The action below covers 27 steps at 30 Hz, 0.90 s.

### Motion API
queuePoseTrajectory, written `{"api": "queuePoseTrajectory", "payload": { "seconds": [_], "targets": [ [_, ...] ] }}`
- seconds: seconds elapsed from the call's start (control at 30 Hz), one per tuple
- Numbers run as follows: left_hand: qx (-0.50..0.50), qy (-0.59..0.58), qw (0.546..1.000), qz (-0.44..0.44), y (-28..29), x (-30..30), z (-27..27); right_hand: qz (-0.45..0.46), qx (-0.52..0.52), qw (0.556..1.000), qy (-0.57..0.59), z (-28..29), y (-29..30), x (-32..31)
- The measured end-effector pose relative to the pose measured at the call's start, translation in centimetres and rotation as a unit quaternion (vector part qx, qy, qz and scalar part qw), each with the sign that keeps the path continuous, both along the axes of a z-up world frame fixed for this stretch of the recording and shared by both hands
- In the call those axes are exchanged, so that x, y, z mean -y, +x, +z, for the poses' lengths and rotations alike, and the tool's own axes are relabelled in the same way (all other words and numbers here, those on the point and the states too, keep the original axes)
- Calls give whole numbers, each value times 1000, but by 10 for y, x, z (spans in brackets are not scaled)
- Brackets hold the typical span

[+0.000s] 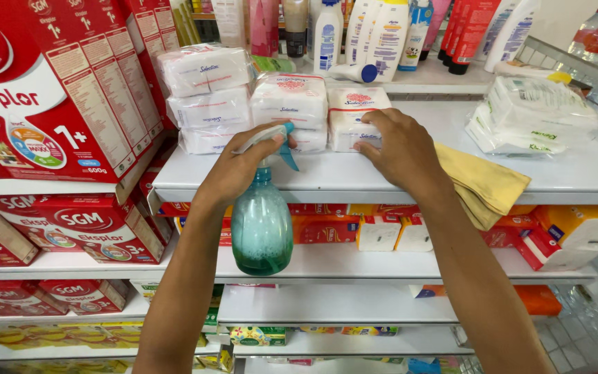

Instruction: The person wipes down the shelves with a cloth and a spray bottle, then takes several items from a box, scans them with a handheld scanner, and places them onto the clean shelves.

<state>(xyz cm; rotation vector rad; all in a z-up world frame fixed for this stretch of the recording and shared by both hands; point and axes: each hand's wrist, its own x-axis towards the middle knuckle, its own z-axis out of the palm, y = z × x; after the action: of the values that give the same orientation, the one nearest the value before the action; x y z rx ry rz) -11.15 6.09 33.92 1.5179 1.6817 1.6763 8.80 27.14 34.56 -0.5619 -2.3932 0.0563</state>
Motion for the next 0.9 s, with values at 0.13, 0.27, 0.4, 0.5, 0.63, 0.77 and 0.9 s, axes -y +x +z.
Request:
{"api": "queuePoseTrajectory", "payload": {
  "seconds": [0.13, 0.27, 0.4, 0.5, 0.63, 0.77, 0.9],
  "targets": [
    [-13, 16, 1000, -7, -4, 5, -5, 5, -52, 989, 138, 1, -6, 11],
    [5, -4, 999, 35, -6, 14, -9, 51, -107, 976, 182, -1, -18, 32],
    [-27, -42, 998, 31, -10, 18, -5, 84, -54, 994, 33, 3, -39, 41],
    [-20, -57, 997, 38, -14, 20, -2, 46, -23, 999, -12, 6, -54, 38],
    [-26, -47, 999, 9, -14, 18, 0, 67, -24, 997, -6, 4, -56, 35],
    [-12, -5, 1000, 3, -2, 18, -4, 87, -110, 982, 126, -5, -23, 38],
    [26, 6, 998, -63, 22, 9, -8, 13, -95, 990, 99, -11, 24, 35]
  ]
}}
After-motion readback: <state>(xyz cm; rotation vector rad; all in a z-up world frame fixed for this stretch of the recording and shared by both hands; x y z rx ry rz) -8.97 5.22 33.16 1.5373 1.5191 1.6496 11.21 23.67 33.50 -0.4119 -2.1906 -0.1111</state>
